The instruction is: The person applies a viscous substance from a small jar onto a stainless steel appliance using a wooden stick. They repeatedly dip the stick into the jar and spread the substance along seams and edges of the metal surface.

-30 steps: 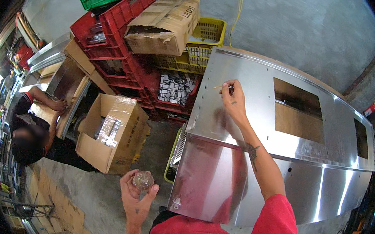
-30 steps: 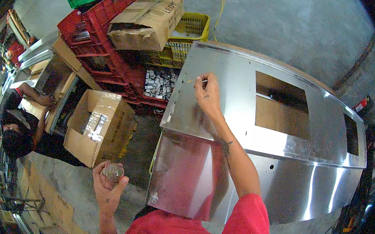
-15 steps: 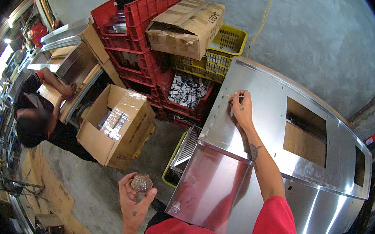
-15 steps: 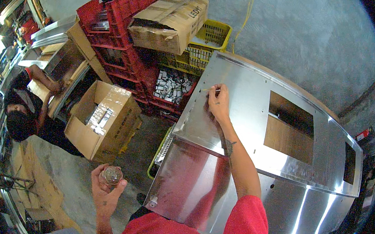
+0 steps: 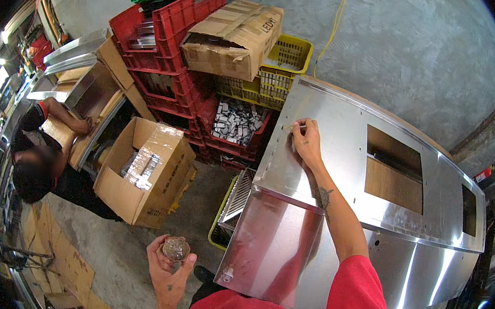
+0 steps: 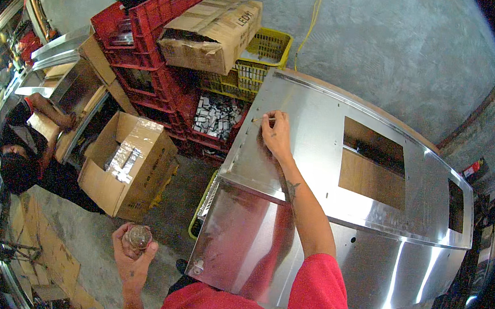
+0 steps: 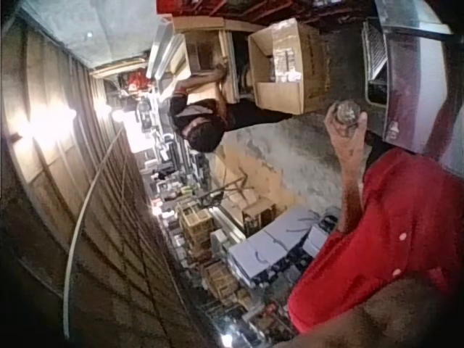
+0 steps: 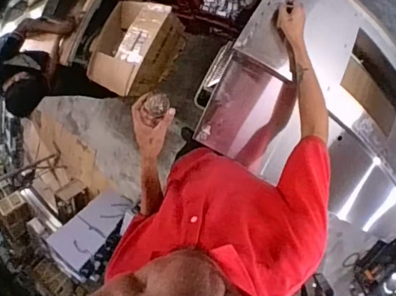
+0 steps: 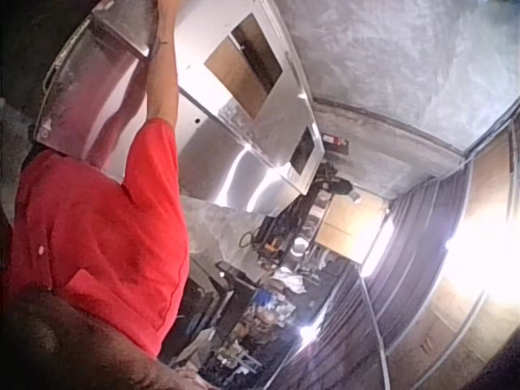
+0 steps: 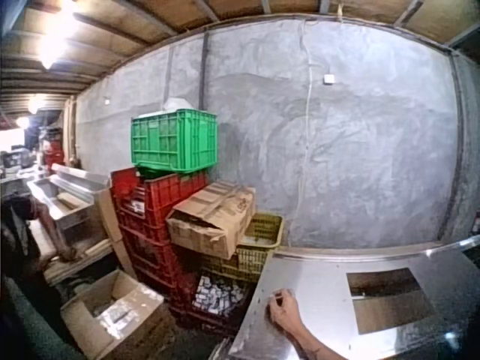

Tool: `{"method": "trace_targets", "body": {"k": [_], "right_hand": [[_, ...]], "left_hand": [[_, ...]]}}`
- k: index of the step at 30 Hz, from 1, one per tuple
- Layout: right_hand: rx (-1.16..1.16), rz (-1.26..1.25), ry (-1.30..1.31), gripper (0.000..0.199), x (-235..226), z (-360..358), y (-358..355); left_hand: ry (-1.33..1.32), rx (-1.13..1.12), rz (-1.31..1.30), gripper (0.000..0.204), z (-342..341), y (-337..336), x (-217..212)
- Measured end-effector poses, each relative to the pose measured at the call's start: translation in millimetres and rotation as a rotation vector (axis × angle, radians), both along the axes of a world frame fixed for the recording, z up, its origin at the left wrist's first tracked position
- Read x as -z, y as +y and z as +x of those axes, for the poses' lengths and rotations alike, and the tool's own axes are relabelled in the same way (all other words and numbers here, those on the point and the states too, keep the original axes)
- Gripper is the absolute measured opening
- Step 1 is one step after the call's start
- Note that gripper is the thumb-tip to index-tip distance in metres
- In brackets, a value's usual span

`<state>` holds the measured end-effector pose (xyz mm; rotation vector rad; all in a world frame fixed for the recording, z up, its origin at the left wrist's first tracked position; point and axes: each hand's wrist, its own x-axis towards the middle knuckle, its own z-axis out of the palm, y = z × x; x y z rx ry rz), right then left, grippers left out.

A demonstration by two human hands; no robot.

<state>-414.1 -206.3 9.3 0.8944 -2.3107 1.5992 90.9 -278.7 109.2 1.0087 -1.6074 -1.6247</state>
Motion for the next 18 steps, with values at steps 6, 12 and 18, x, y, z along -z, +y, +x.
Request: {"method": "trace_targets", "body": {"k": [6, 12, 18], "right_hand": [[-0.020, 0.019, -0.017, 0.026, -5, 5, -1], [-0.016, 0.043, 0.017, 0.029, 0, 0, 0], [0.002, 0.069, 0.014, 0.031, 1, -2, 1]], "left_hand": [[0.021, 0.019, -0.004, 0.075, -3, 0, 3], [0.010, 0.053, -0.044, 0.074, -6, -1, 3], [0.004, 0.039, -0.012, 0.074, -7, -1, 1]]}}
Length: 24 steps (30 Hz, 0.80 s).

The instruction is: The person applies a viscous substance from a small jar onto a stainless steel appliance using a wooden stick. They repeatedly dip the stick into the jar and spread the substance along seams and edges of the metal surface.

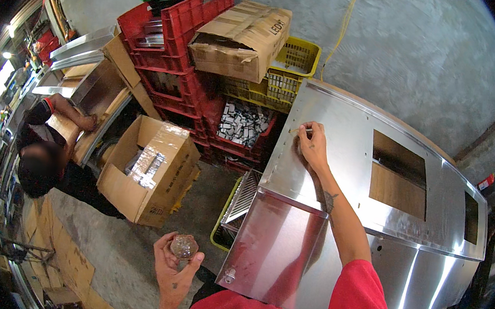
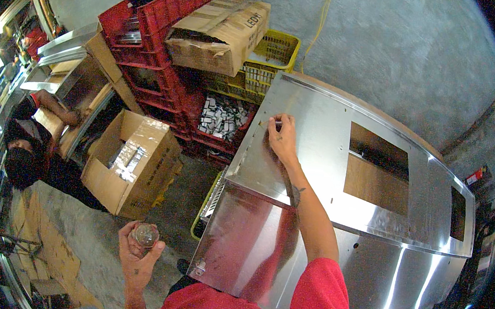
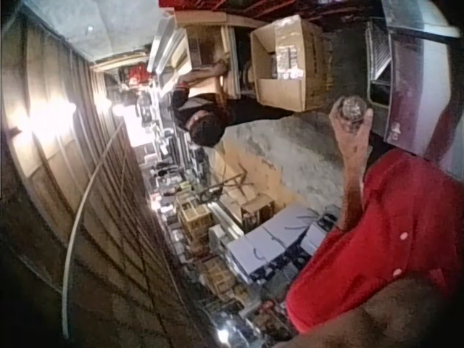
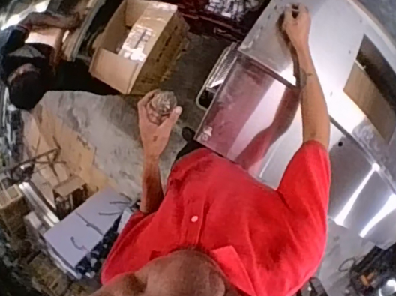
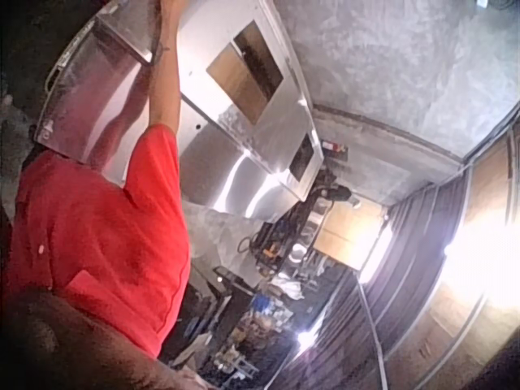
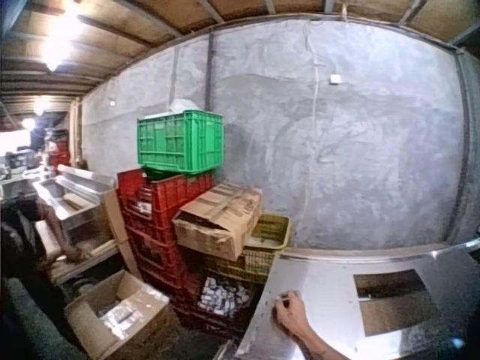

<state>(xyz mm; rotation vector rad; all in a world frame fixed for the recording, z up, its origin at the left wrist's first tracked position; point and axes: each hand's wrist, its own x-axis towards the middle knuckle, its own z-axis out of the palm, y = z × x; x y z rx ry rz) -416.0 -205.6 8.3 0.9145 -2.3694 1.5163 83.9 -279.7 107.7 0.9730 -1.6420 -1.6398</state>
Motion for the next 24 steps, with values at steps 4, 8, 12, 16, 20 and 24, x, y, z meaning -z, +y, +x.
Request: {"method": "trace_targets", "body": {"k": [4, 8, 12, 16, 20, 24], "right_hand": [[-0.020, -0.003, -0.070, 0.027, -6, 7, -2], [-0.031, -0.022, -0.026, 0.027, -6, 9, -1], [0.001, -0.023, -0.006, 0.028, -2, 4, 1], [0.015, -0.008, -0.020, 0.028, -4, 3, 2], [-0.009, -0.015, -0.069, 0.028, -8, 10, -7], [0.044, -0.031, 0.208, 0.026, 19, -17, -6]], "left_hand": [[0.011, -0.010, -0.010, 0.074, 2, 0, 3], [0.025, 0.002, -0.013, 0.074, 3, -1, 3], [0.024, 0.004, -0.013, 0.073, 2, -1, 2], [0.007, 0.009, -0.012, 0.074, 0, -1, 3], [0.008, -0.009, 0.007, 0.074, 2, 0, 4], [0.083, 0.004, 0.029, 0.074, 1, -4, 8]]}}
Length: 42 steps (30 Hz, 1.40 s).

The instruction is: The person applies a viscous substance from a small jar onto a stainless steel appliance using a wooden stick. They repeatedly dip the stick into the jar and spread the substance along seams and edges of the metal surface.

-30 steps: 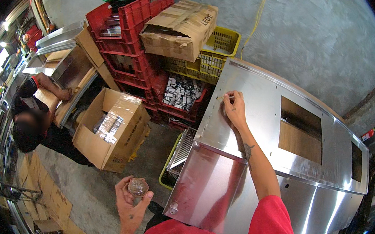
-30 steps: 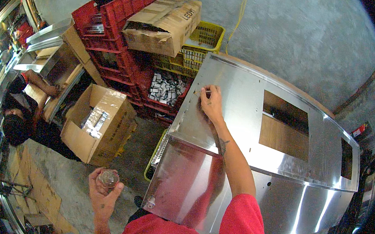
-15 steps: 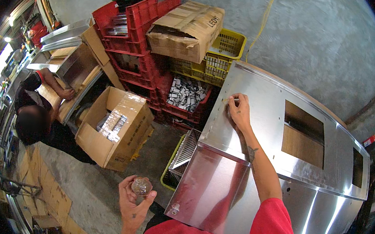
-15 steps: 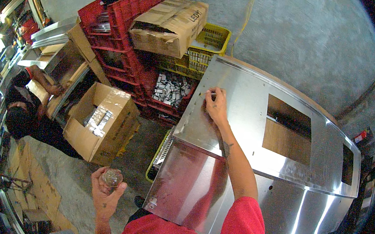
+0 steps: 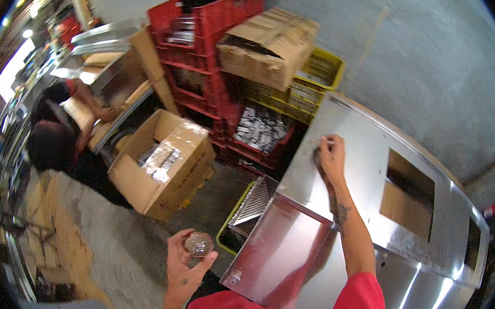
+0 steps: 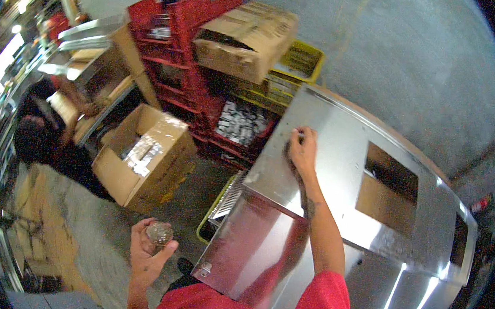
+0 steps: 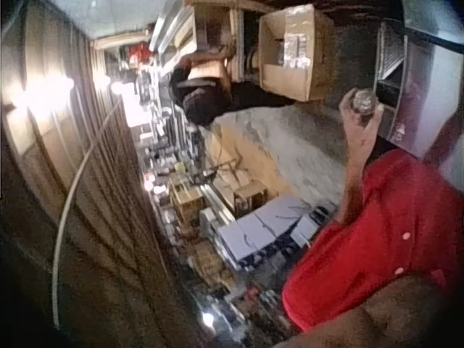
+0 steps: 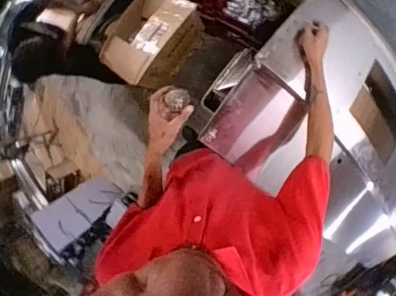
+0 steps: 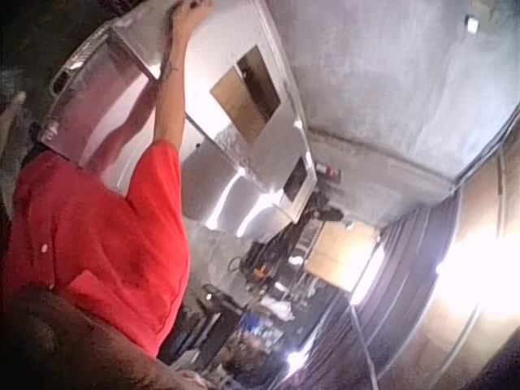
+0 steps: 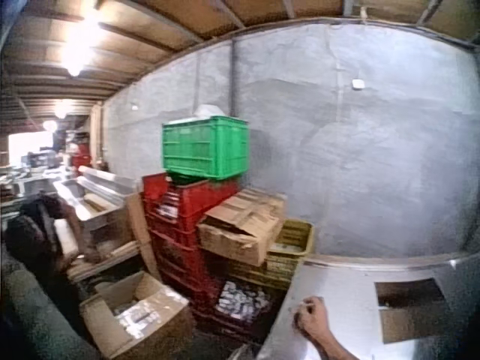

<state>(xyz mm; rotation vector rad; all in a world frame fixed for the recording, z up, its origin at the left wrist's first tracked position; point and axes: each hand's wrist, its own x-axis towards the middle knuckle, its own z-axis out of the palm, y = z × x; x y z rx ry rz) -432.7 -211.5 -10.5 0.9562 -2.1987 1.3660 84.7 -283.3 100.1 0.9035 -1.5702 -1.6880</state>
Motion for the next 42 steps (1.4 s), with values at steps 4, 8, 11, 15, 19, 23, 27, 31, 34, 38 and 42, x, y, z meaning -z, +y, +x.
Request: {"method": "trace_targets", "body": {"k": [4, 8, 11, 15, 19, 23, 27, 31, 34, 38, 42], "right_hand": [[-0.071, -0.077, -0.387, 0.033, 15, 6, 3], [-0.110, -0.057, -0.372, 0.034, 17, -16, 28], [-0.262, -0.201, -0.452, 0.032, 14, -4, 25], [-0.196, -0.176, -0.498, 0.033, 13, -5, 16], [-0.139, -0.187, -0.398, 0.040, 17, -15, 19], [-0.144, -0.124, -0.522, 0.045, 22, -46, 30], [-0.052, -0.208, -0.399, 0.053, 1, -57, 39], [-0.062, -0.203, -0.366, 0.045, -60, 63, 9], [-0.236, -0.161, -0.329, 0.042, -107, 142, 30], [-0.616, -0.218, -0.373, 0.017, -148, 288, 22], [-0.733, -0.014, -0.109, 0.013, -182, 359, 11]], "left_hand": [[-0.018, 0.042, -0.156, 0.073, 9, -2, -7], [-0.167, 0.079, -0.166, 0.072, 15, -9, -15], [-0.040, 0.075, -0.112, 0.072, 37, -11, 0], [-0.008, 0.017, -0.176, 0.071, 49, -8, 4], [-0.006, -0.045, -0.259, 0.069, 66, -12, 2], [-0.003, -0.060, -0.157, 0.070, 86, -14, -9], [0.034, -0.080, -0.187, 0.070, 91, -16, -7], [-0.040, -0.144, -0.230, 0.070, 101, -8, -15], [0.086, -0.076, -0.243, 0.070, 86, -17, -8], [0.042, -0.044, -0.181, 0.071, 70, -17, -19], [0.003, -0.055, -0.190, 0.071, 54, -15, -30]]}}
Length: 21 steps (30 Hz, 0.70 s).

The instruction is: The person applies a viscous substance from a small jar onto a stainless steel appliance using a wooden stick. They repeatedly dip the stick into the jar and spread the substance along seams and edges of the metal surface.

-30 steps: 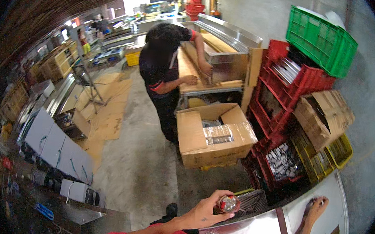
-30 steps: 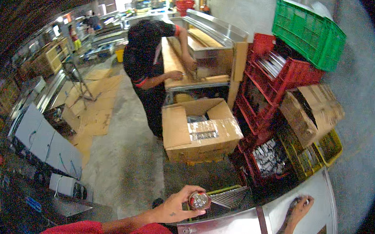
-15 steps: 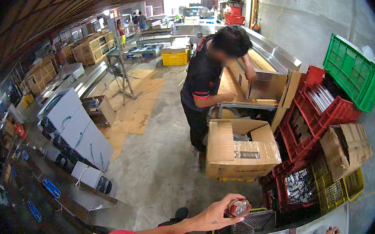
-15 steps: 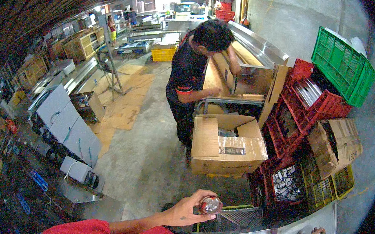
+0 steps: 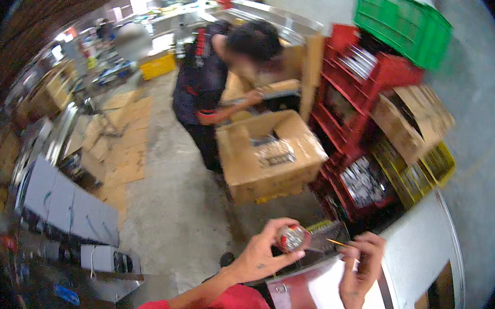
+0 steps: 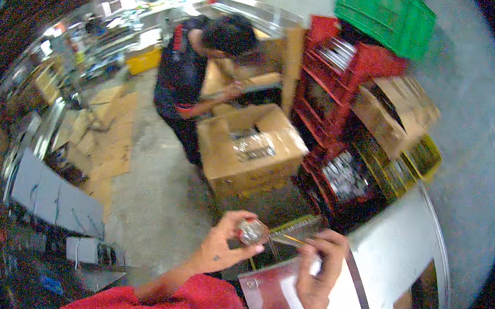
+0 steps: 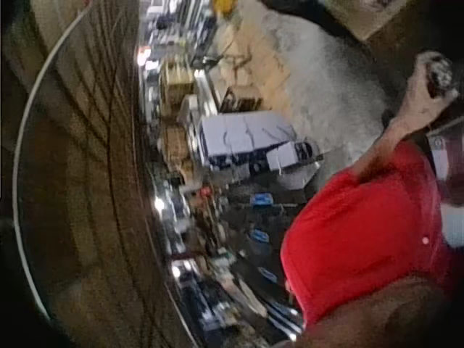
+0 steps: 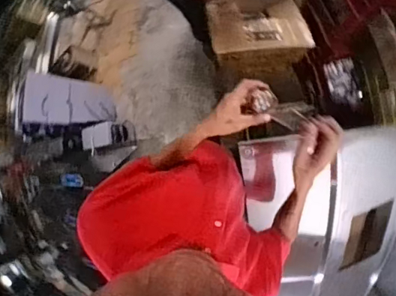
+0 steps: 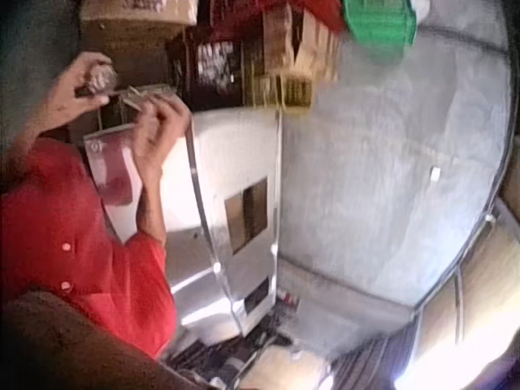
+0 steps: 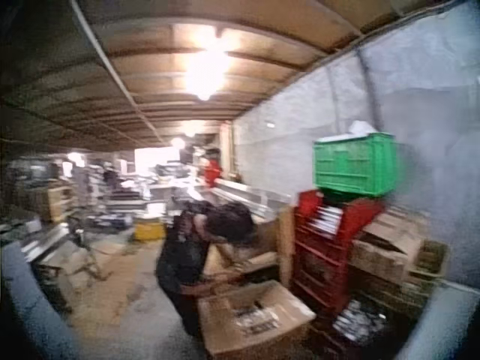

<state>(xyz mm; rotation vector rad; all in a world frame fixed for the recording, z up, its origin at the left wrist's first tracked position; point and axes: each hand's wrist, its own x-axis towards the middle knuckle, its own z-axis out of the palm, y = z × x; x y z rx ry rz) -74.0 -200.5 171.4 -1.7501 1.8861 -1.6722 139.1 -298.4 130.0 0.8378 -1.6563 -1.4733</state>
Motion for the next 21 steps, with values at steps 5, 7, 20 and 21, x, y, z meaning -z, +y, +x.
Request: {"method": "trace_targets", "body": {"k": [5, 7, 20, 21], "right_hand": [[-0.103, -0.007, 0.122, 0.026, -17, 16, -4], [-0.126, 0.000, 0.072, 0.027, -14, 16, -3], [-0.083, 0.075, 0.160, 0.027, -1, 4, 4], [-0.084, 0.073, 0.159, 0.027, 0, 4, 3]], "left_hand": [[0.140, 0.044, -0.045, 0.067, -24, -1, 2], [0.146, 0.071, -0.035, 0.069, -28, -2, 0], [0.070, 0.194, -0.034, 0.070, -37, 2, 3], [0.069, 0.192, -0.040, 0.070, -37, 2, 3]]}}
